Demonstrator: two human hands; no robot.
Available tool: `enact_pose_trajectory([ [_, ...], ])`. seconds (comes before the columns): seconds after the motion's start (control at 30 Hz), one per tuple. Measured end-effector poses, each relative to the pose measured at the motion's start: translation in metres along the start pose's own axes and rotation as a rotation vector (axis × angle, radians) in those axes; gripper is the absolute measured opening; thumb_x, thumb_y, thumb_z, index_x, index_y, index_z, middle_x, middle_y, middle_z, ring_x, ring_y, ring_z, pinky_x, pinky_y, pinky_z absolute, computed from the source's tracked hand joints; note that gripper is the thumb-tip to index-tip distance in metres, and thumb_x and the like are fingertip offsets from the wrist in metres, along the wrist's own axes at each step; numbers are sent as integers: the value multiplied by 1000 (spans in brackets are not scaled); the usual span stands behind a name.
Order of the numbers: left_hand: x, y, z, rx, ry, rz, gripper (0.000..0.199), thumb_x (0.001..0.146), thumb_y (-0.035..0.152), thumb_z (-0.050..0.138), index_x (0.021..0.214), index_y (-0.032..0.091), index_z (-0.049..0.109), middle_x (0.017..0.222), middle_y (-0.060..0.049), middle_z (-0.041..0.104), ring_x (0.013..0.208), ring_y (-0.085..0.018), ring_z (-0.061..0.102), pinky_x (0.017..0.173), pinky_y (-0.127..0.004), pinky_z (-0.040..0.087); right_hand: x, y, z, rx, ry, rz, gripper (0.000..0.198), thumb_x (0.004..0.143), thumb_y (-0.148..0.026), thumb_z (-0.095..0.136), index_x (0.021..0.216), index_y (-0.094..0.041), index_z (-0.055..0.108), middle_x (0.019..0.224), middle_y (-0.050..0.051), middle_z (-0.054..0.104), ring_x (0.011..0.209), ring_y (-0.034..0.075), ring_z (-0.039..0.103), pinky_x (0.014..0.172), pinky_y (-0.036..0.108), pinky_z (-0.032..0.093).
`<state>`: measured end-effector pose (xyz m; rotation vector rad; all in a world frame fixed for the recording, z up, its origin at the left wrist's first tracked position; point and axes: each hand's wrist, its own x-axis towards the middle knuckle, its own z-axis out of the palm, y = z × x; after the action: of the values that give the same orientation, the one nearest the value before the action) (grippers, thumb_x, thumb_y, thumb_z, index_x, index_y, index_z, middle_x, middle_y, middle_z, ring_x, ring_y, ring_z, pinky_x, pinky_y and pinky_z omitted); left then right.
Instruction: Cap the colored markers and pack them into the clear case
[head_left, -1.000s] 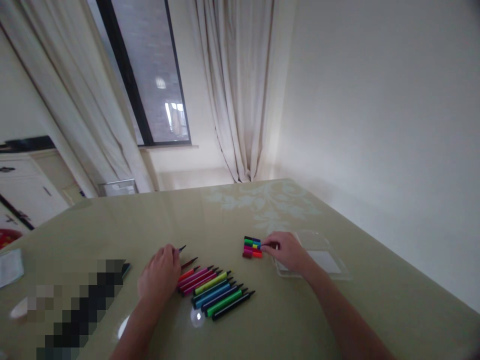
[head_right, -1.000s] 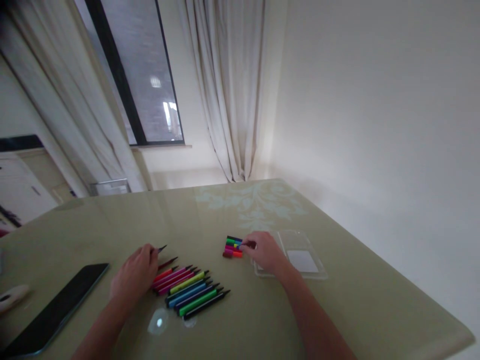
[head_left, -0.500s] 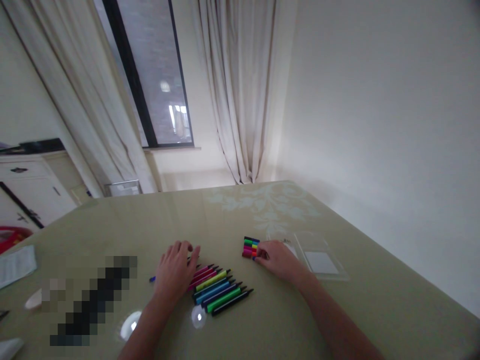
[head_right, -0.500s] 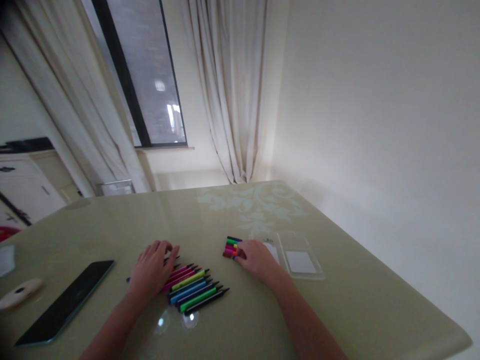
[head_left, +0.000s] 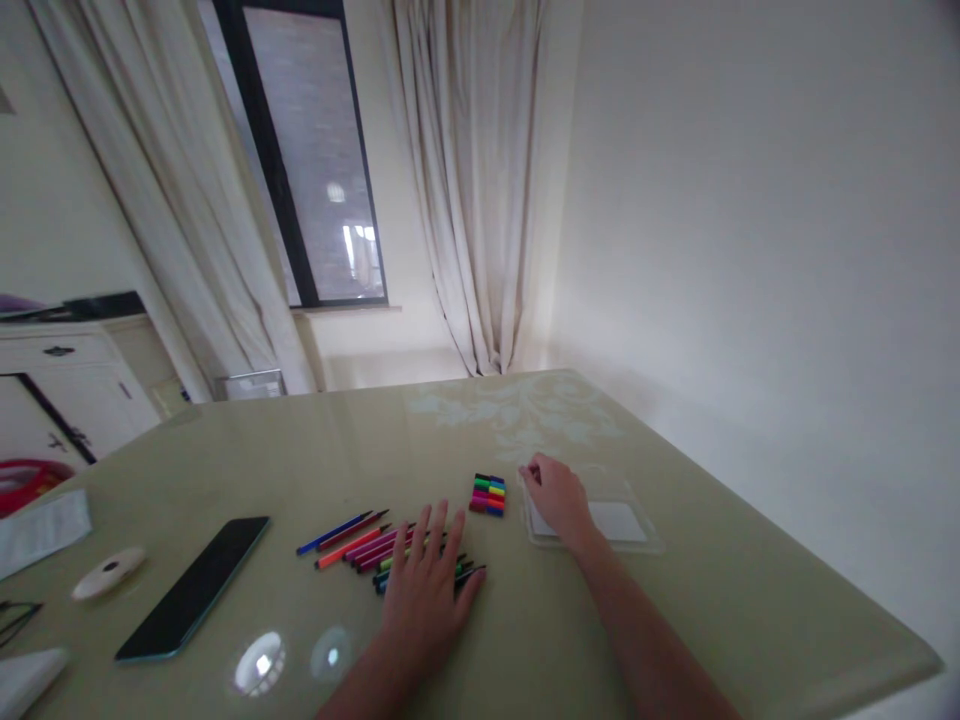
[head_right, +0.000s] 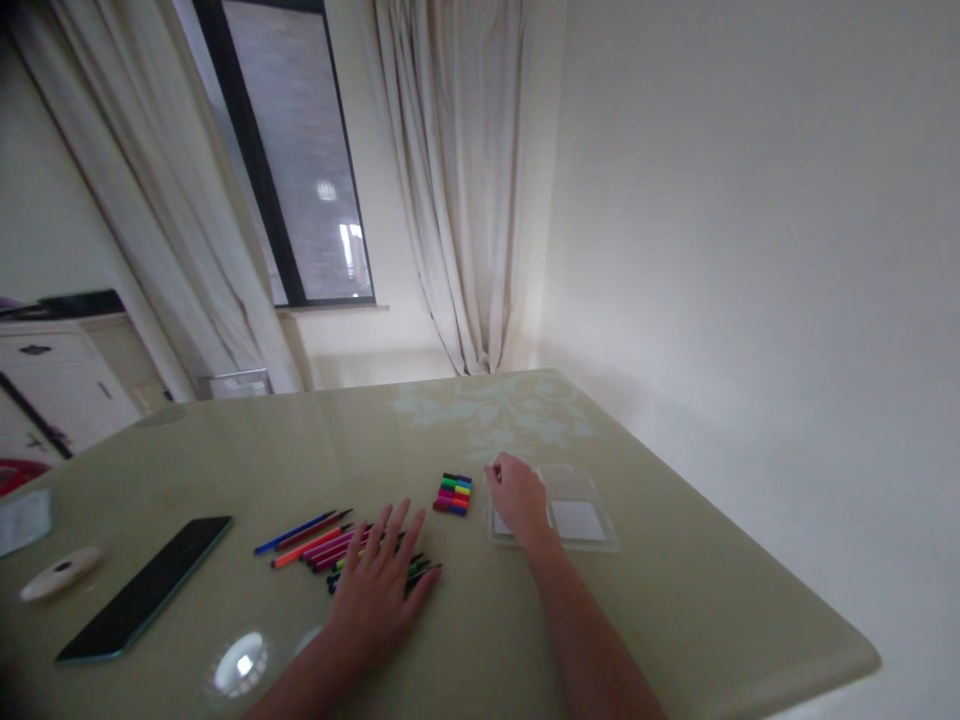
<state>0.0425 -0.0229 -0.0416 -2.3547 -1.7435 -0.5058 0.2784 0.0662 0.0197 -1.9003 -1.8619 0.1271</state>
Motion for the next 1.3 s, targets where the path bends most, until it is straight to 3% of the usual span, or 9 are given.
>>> enact_pose_trajectory([
  [0.13,7,-6,-2,-20,-64,-9,79,94,73,39,158,25,40,163,-11,39,150,-39,35,122,-61,20,-2,3,-2,-95,-55,85,25,100,-38,55,97,-20,72,93,13,75,87,24,71,71,30,43],
  [0.5,31,-24,2,-33,-86,48,90,92,80,37,160,21,34,166,-13,34,150,-37,35,123,-58,23,-1,-10,18,50,-119,-58,24,97,-27,56,93,-16,78,94,11,79,88,22,73,73,27,45],
  [0.73,46,-24,-5,-55,-132,45,97,88,85,34,160,19,34,165,-14,35,149,-37,37,123,-59,23,-4,-21,32,134,-117,-180,26,97,-19,54,106,-17,78,107,10,78,100,22,70,88,28,46],
  [0.93,45,-27,2,-79,-30,50,93,91,81,38,157,16,38,161,-15,42,146,-35,41,123,-57,25,-3,-17,37,163,-117,-220,27,97,-18,54,110,-16,77,108,11,78,102,24,70,92,29,46],
  [1.1,39,-27,1,-77,141,127,78,93,72,49,149,17,45,151,-15,54,139,-33,49,121,-56,27,-4,-17,35,211,-129,-253,27,95,-16,56,113,-17,76,110,10,77,102,24,69,93,30,46],
  [1.2,38,-23,-10,-92,218,135,49,99,52,53,133,18,57,133,-12,66,125,-29,58,116,-51,33,-5,-18,34,215,-150,-258,26,94,-17,57,114,-16,74,108,10,77,99,23,69,91,30,46],
  [1.3,39,-23,-22,-93,230,52,22,101,35,49,107,20,65,106,-8,71,103,-27,64,99,-45,44,-6,-19,33,189,-158,-253,24,94,-18,58,111,-17,74,104,9,77,95,23,69,87,29,46],
])
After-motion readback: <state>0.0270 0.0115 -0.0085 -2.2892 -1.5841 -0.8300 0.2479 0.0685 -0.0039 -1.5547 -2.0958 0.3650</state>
